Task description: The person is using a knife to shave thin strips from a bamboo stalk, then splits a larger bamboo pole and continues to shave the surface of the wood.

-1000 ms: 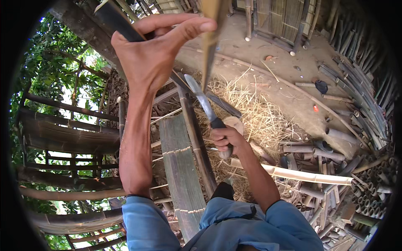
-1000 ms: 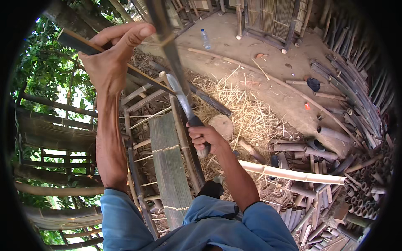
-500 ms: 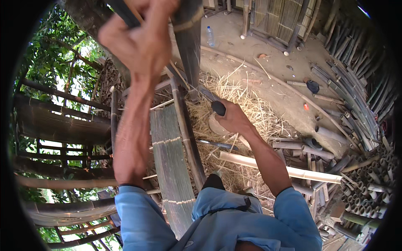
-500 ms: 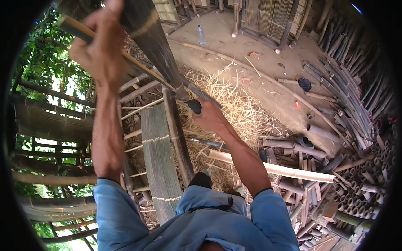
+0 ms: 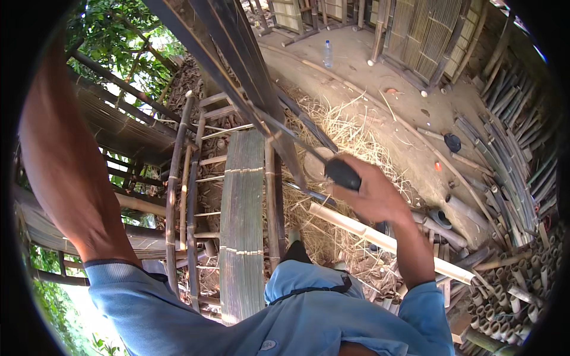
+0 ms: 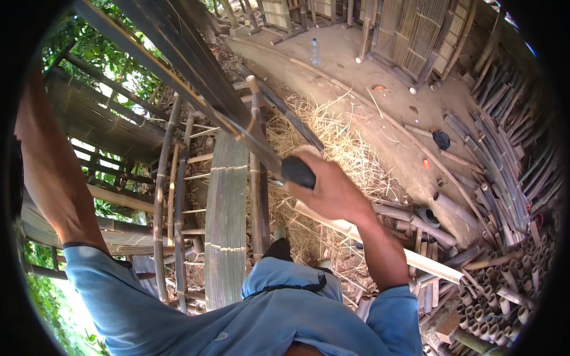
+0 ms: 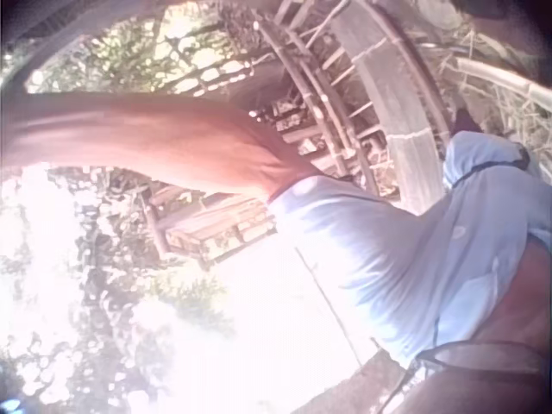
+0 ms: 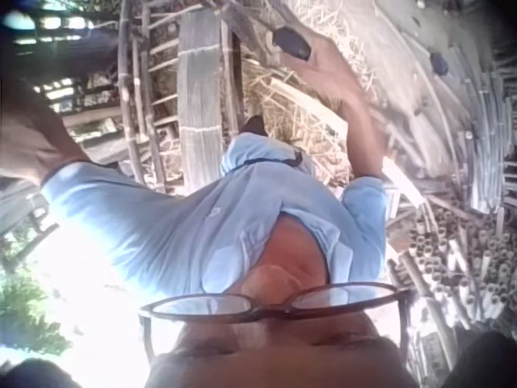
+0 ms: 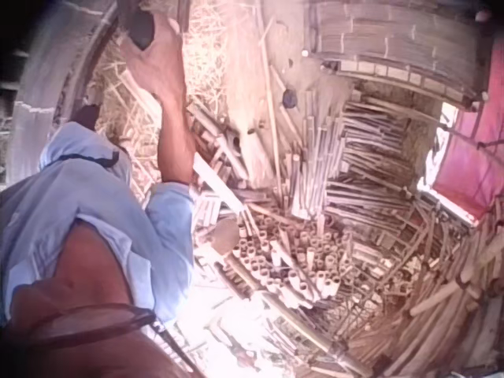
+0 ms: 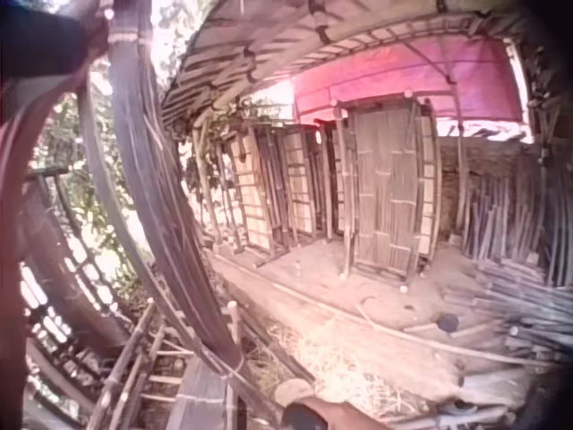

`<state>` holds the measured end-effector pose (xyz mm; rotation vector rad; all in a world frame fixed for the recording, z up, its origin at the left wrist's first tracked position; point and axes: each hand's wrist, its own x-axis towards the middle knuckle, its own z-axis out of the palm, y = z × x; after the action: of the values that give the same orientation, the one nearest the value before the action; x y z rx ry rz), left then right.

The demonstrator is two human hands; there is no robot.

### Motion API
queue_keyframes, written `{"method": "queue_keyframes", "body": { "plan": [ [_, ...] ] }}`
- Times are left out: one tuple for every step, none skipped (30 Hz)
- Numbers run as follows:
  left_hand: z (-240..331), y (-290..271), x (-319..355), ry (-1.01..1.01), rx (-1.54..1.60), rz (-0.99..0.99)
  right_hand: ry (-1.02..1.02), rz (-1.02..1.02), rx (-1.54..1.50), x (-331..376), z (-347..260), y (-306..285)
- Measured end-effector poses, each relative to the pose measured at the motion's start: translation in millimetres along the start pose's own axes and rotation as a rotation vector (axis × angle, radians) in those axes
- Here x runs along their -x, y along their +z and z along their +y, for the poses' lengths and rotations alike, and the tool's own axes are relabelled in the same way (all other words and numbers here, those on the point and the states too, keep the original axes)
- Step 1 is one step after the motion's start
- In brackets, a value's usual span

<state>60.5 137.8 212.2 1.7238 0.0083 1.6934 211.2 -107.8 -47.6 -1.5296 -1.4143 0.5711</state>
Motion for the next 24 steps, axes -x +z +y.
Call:
{"method": "queue_keyframes", "body": {
  "plan": [
    [8,-3,-4,-0.02,-0.002,0.005,0.118,-0.073,0.024,10,-9,2],
    [15,-5,-11,-0.041,-0.004,0.01,0.185,-0.098,0.002,17,-11,9],
    [18,-3,-19,-0.068,0.007,0.018,0.257,-0.115,-0.012,24,-9,15],
    [19,-1,-27,-0.099,0.025,0.028,0.262,-0.107,-0.022,31,-3,20],
    [17,1,-35,-0.132,0.043,0.04,0.267,-0.098,-0.032,36,3,26],
    [11,0,-41,-0.171,0.048,0.053,0.302,-0.113,-0.066,38,7,34],
    [-1,-2,-44,-0.226,0.06,0.082,0.313,-0.123,-0.025,41,17,43],
    [-19,-5,-46,-0.288,0.051,0.115,0.358,-0.128,-0.033,41,21,50],
    [-46,-10,-44,-0.366,0.038,0.162,0.411,-0.136,-0.041,42,24,58],
    [-72,-26,-45,-0.459,-0.034,0.238,0.398,-0.137,0.011,43,21,70],
    [-80,-25,-26,-0.425,-0.029,0.232,0.399,-0.115,0.085,46,19,73],
    [-100,-50,-31,-0.419,-0.071,0.23,0.366,-0.127,0.087,48,18,83],
    [-110,-67,-37,-0.424,-0.104,0.224,0.363,-0.14,0.088,49,16,88],
    [-122,-81,-41,-0.424,-0.114,0.235,0.386,-0.133,0.092,51,11,91],
    [-126,-84,-39,-0.483,-0.026,0.244,0.423,-0.126,0.101,57,5,92],
    [-129,-87,-43,-0.525,0.072,0.25,0.423,-0.127,0.111,62,0,93],
    [-134,-96,-46,-0.524,0.077,0.258,0.443,-0.101,0.067,69,-5,95],
    [-136,-107,-52,-0.516,-0.083,0.18,0.456,-0.076,0.015,71,-9,98],
    [-138,-117,-56,-0.506,-0.242,0.101,0.451,-0.08,0.016,69,-13,99],
    [-142,-123,-60,-0.502,-0.244,0.105,0.444,-0.074,0.014,66,-16,100],
    [-148,-128,-61,-0.47,-0.253,0.079,0.443,-0.071,0.012,64,-20,102],
    [-154,-131,-62,-0.438,-0.26,0.051,0.474,-0.079,0.015,60,-24,104],
    [-160,-133,-62,-0.406,-0.265,0.023,0.476,-0.082,0.016,58,-24,108],
    [-167,-136,-63,-0.388,-0.298,0.035,0.554,-0.094,0.076,56,-25,113]
  ]
}}
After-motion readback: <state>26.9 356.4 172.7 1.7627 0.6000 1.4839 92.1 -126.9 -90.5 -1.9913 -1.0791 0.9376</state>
